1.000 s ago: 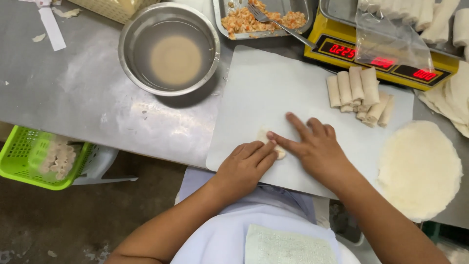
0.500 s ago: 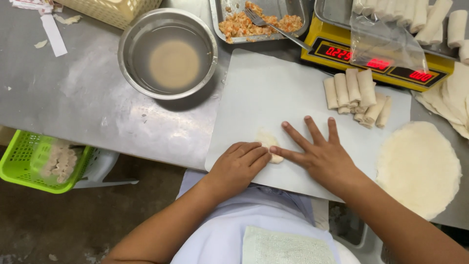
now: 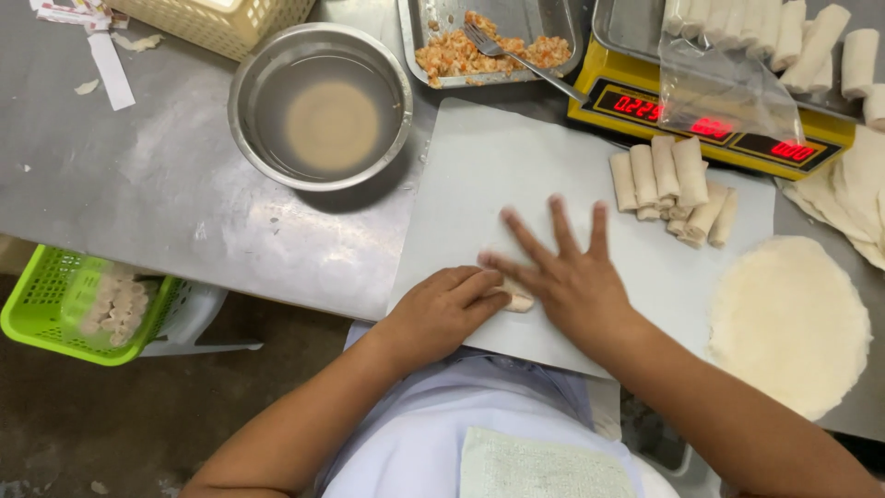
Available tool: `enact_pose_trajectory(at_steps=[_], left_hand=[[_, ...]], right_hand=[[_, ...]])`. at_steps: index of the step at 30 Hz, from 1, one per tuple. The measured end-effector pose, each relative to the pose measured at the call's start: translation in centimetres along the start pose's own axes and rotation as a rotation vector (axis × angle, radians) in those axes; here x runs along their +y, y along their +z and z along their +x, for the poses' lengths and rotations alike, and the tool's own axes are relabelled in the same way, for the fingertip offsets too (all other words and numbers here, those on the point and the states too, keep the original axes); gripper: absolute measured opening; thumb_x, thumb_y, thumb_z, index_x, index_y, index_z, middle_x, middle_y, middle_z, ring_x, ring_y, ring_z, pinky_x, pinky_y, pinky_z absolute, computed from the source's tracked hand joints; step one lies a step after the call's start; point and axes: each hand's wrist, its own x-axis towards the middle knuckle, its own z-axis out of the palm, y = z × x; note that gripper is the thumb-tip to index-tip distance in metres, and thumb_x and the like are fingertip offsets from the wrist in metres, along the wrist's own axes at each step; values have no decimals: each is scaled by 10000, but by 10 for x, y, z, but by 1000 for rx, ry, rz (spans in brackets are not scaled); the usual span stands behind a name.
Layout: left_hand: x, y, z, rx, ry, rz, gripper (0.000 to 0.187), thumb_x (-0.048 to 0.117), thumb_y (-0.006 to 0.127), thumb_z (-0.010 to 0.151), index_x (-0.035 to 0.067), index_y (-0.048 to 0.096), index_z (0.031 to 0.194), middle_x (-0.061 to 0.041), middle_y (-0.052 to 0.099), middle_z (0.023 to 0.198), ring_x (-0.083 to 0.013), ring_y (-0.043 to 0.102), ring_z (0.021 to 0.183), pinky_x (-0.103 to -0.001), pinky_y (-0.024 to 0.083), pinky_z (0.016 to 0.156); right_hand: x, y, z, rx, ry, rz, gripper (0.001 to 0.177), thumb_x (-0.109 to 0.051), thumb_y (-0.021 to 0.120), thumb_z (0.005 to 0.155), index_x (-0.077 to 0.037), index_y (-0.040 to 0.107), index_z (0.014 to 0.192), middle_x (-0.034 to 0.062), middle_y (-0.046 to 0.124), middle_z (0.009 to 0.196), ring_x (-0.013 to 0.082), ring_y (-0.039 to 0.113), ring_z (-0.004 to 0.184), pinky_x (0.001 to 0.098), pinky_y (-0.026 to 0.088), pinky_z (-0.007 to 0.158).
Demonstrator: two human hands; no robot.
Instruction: The person prepares spring rolls by placing a portion of meat filling onto a wrapper, rolling the wrapper around the filling, and then placing the finished rolls into plastic bags.
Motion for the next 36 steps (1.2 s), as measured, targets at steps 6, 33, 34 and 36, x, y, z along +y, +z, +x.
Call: enact_pose_trajectory(at_steps=[6, 33, 34, 36], left_hand=[[-5, 6, -6, 37, 88, 76, 159, 116, 572, 1034, 83, 706, 1113, -79, 649, 1077, -260, 618, 1068, -351, 554, 860], [-28, -7, 8, -75, 180, 52, 200, 188, 574, 1051, 63, 680, 1165, -108, 684, 1091, -261, 630, 1100, -337, 562, 927], [-29, -5, 10, -89, 179, 49, 203, 195, 572, 1048, 64, 681, 1158, -108, 692, 1081, -258, 637, 1093, -335, 562, 932], [-30, -5, 11, -105, 179, 48, 207, 203, 571, 1046, 64, 683, 1152, -107, 699, 1071, -255, 644, 1086, -334, 561, 936]], right_hand=[[12, -2, 19, -32, 24, 142, 917, -43, 447, 870, -488, 178, 1624, 61, 206, 1699, 487, 290, 1462, 828, 196, 1066], [16, 14, -41, -186, 11, 777, 495, 25, 532, 898, -308, 801, 1145, 38, 529, 1483, 414, 321, 1498, 590, 278, 1205], [3, 35, -41, 88, 30, 921, 274, -176, 596, 921, -263, 766, 1117, 12, 570, 1301, 334, 433, 1317, 502, 358, 1121], [-18, 53, -40, 370, 50, 1057, 230, -379, 658, 944, -218, 732, 1089, -15, 612, 1118, 253, 545, 1138, 412, 437, 1038]])
